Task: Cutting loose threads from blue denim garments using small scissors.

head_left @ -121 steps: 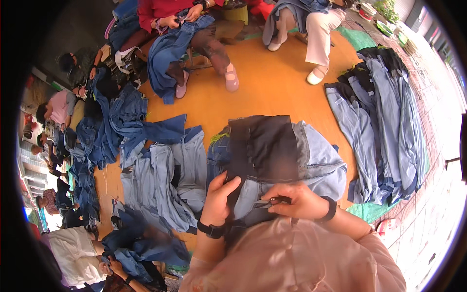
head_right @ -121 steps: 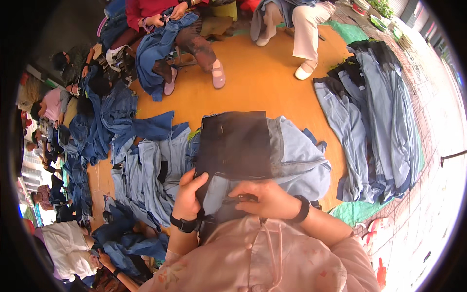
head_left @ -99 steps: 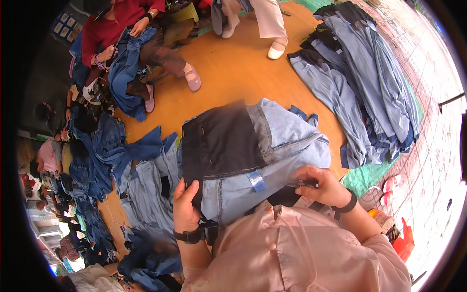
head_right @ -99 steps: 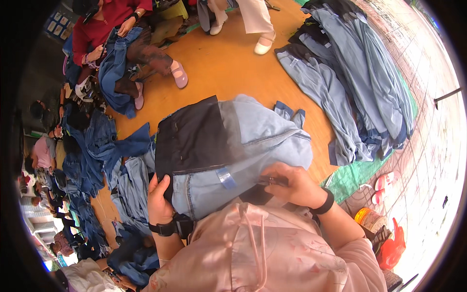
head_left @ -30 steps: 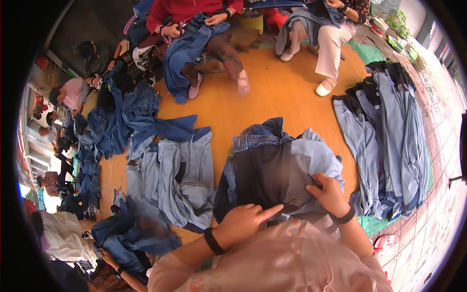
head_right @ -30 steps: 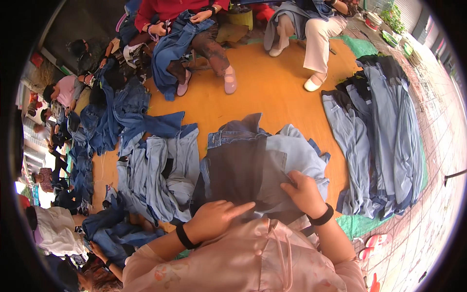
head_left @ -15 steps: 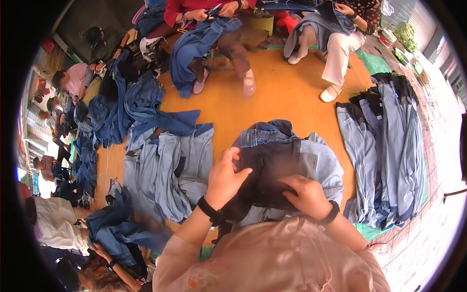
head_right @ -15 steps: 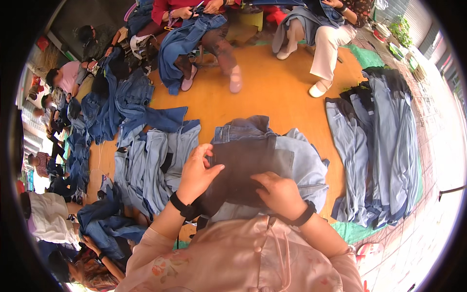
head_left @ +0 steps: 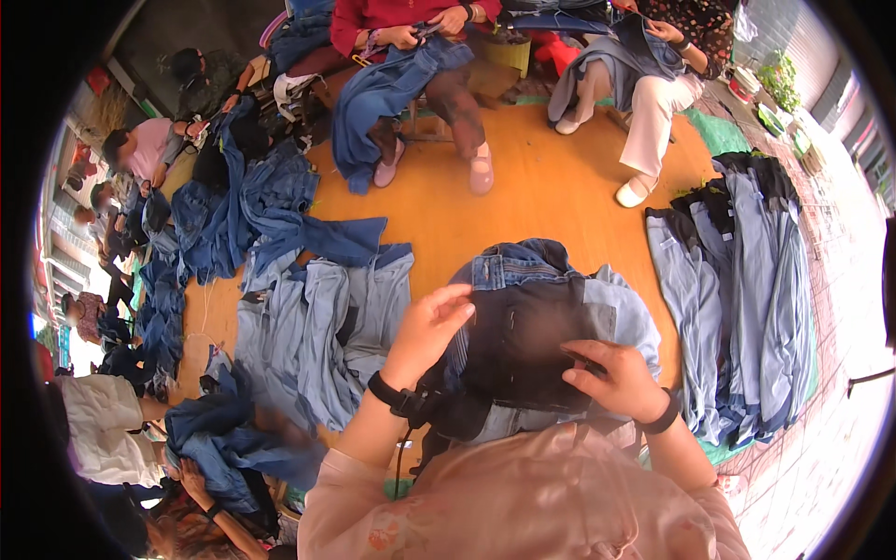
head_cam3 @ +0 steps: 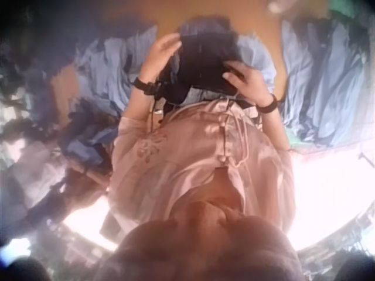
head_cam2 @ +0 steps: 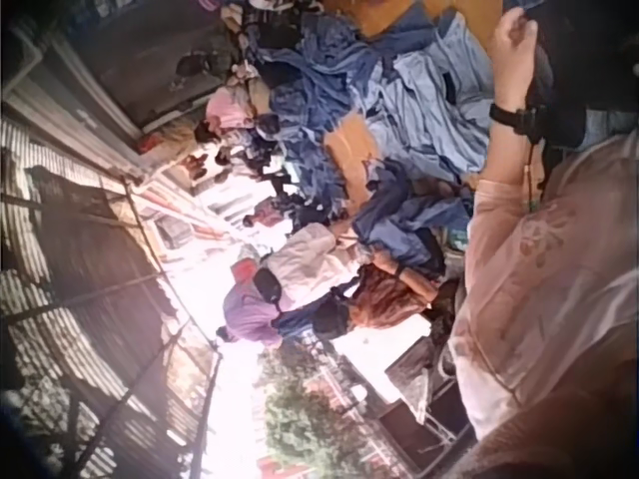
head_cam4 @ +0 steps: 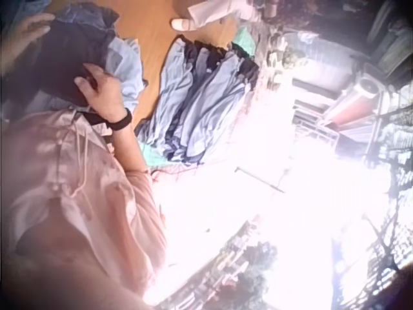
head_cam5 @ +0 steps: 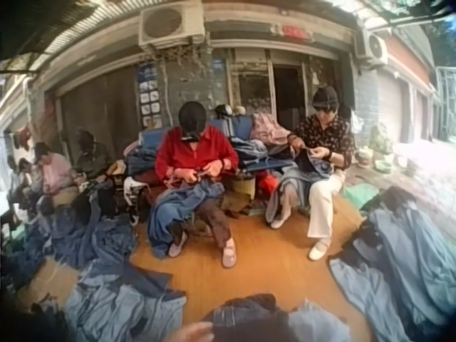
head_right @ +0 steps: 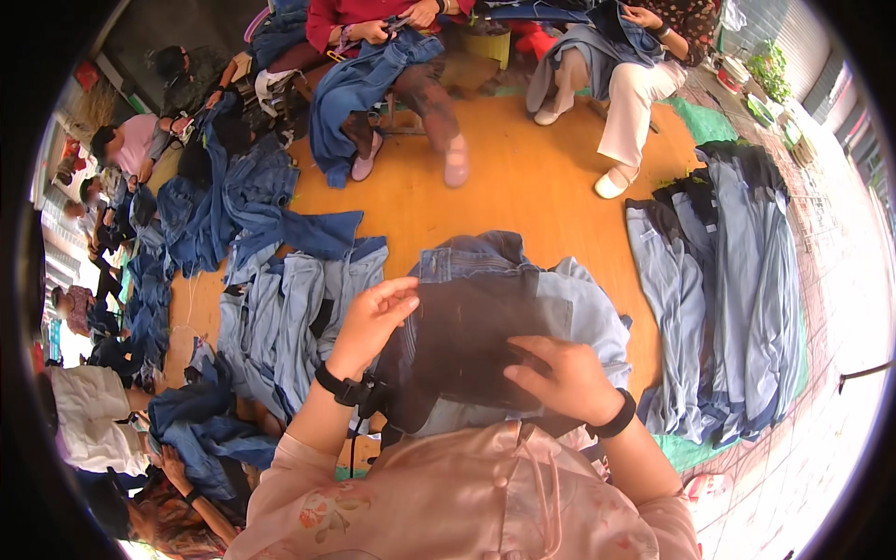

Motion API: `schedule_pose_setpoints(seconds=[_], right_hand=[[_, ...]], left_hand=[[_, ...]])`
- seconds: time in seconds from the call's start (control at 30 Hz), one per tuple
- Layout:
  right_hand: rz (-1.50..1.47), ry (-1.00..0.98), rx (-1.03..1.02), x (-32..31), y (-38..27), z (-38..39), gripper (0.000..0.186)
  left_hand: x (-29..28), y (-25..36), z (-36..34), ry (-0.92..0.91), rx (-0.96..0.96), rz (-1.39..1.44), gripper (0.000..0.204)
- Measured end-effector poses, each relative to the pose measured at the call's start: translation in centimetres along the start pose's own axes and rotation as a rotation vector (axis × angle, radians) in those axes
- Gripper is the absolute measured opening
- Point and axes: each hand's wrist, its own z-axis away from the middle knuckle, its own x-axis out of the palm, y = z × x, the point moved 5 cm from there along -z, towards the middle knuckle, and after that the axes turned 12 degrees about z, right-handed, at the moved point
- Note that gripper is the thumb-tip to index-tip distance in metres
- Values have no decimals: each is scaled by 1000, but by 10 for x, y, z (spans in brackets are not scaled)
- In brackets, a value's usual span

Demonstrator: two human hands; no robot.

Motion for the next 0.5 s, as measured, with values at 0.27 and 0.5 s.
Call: schedule_pose_setpoints(seconds=[0.27, 0.5], right_hand=[[-26, 98, 76, -9, -29, -39, 33], [-203, 264, 102, 20, -26, -52, 33]], left_hand=[[12, 14, -33, -115, -346, 139, 26], [35, 16, -20, -199, -489, 432, 10]])
